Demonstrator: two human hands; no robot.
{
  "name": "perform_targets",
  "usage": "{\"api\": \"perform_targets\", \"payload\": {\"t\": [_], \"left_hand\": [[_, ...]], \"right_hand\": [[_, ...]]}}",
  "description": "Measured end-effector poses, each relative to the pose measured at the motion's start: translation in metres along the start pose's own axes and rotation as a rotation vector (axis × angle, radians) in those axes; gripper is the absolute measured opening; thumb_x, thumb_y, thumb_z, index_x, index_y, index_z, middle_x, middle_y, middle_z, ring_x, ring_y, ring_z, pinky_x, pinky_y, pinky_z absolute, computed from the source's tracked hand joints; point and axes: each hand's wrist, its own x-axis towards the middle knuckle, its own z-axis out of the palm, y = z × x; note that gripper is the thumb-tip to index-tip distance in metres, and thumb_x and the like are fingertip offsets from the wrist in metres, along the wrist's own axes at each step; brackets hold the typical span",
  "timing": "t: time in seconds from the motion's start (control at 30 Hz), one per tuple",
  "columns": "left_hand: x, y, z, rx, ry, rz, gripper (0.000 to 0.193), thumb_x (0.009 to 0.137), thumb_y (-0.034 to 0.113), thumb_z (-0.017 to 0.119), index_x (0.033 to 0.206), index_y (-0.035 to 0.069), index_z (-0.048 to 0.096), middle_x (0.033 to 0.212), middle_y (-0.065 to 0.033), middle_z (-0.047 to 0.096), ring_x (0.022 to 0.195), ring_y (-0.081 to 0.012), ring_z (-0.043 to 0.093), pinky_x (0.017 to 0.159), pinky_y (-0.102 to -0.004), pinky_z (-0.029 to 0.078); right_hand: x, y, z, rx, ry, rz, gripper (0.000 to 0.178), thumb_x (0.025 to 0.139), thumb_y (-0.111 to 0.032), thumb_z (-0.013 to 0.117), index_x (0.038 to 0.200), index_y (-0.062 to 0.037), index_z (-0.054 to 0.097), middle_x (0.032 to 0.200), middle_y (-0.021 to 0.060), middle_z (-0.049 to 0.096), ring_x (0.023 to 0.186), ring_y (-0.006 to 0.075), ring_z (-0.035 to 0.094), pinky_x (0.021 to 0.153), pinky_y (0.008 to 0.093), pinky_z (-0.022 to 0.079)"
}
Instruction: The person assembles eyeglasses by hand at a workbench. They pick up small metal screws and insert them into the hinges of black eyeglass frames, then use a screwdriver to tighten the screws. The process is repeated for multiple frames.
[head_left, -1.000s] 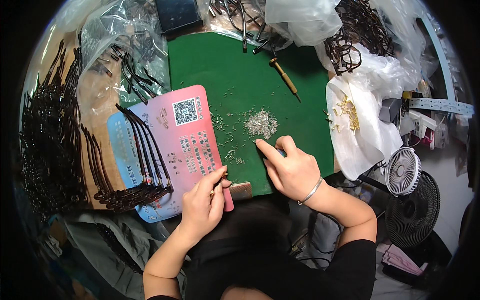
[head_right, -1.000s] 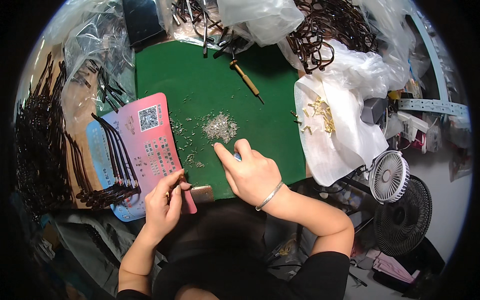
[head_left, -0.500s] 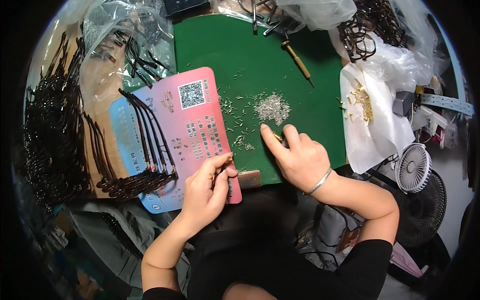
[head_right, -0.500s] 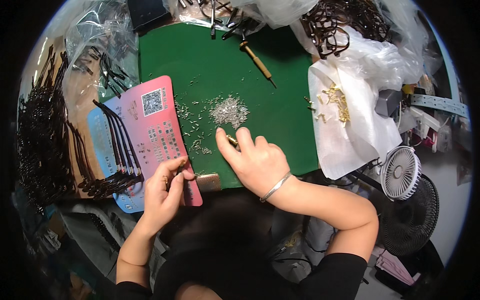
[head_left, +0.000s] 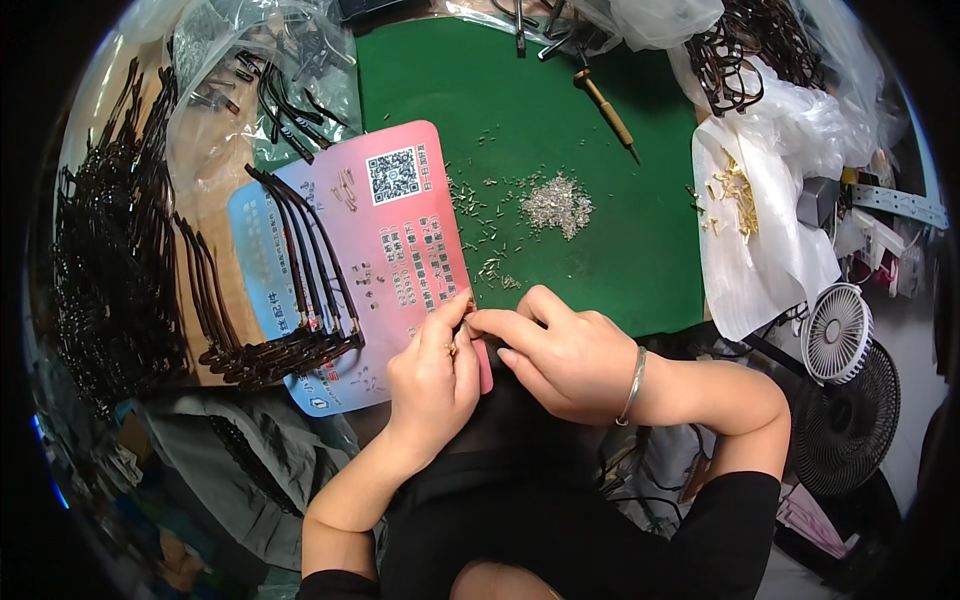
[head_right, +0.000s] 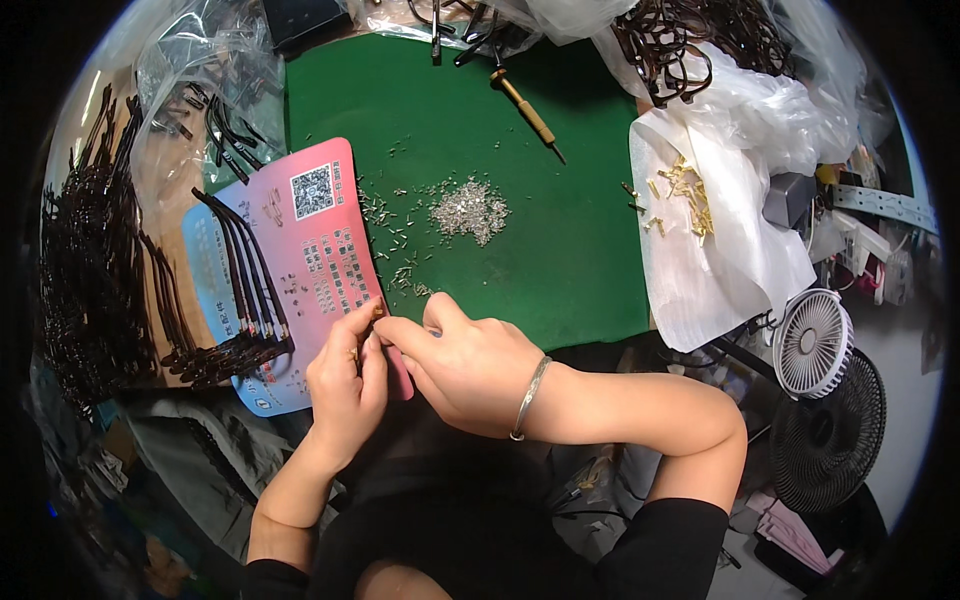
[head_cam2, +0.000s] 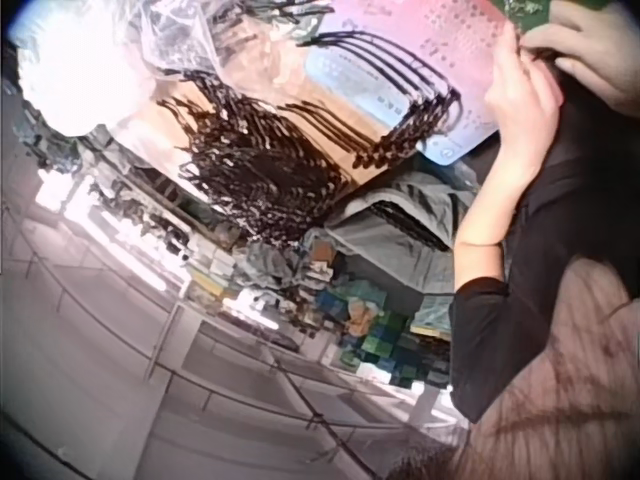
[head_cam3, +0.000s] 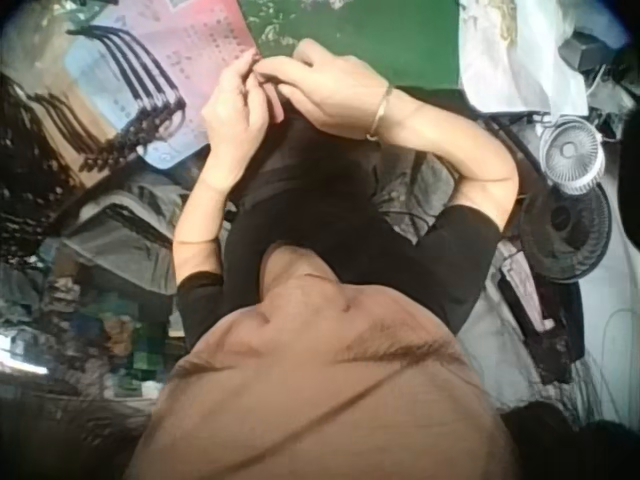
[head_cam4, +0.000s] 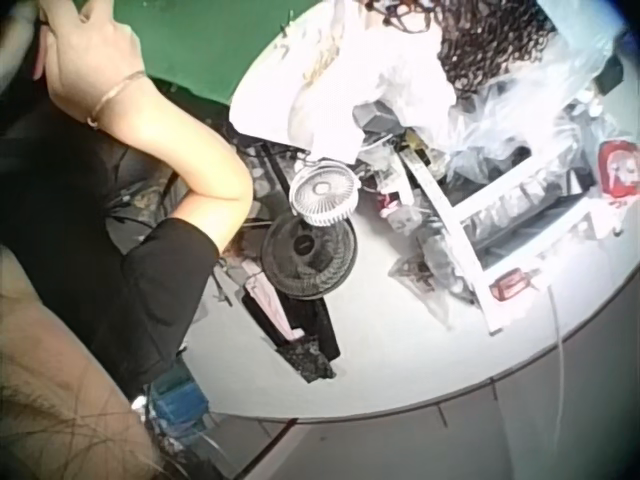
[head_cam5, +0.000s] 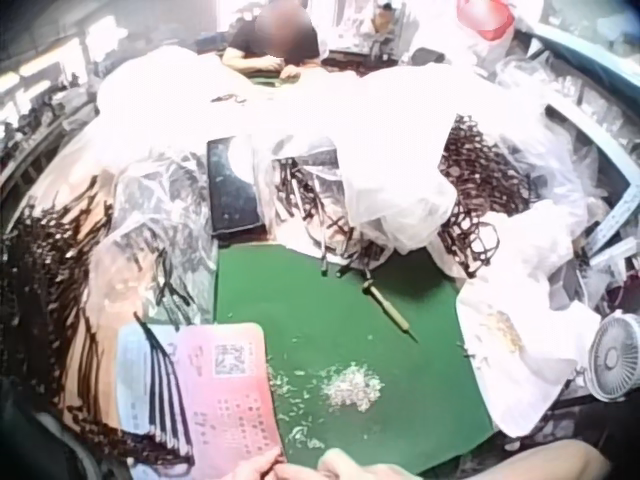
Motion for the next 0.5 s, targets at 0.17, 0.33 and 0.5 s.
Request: {"api": "perform_targets", "payload": {"t": [0.17,0.33,0.5], "left_hand": [[-0.0016,-0.0036,0.0019,0.013,0.021,0.033,0.031,0.081,-0.005,0.054,0.112,-0.002,0.054,0.086,-0.0181,0.064,0.072,-0.0295,0.066,0.059,-0.0326,0.053],[-0.0016,-0.0045,0.0010,-0.012,0.023,0.017,0.030,0.082,-0.004,0.053,0.112,-0.003,0.055,0.088,-0.0185,0.065,0.075,-0.0292,0.067,0.063,-0.0328,0.053],[0.0012,-0.0058,-0.0042,-0.168,-0.037,-0.109,0.029,0.083,-0.004,0.053,0.112,-0.002,0.055,0.089,-0.0179,0.065,0.076,-0.0274,0.067,0.064,-0.0325,0.053]], "right_hand": [[0.0000,-0.0020,0.0002,-0.016,0.007,-0.006,0.032,0.084,-0.011,0.055,0.114,-0.0053,0.048,0.083,0.0171,0.048,0.054,0.0312,0.057,0.049,0.0374,0.053],[0.0033,0.0002,0.0027,0.059,0.026,-0.052,0.034,0.082,-0.010,0.055,0.115,-0.0046,0.048,0.085,0.0164,0.049,0.056,0.0304,0.059,0.050,0.0368,0.053],[0.0000,-0.0071,0.0057,-0.242,0.024,-0.016,0.037,0.083,-0.011,0.055,0.119,-0.0080,0.048,0.088,0.0134,0.052,0.059,0.0269,0.058,0.053,0.0345,0.052]]}}
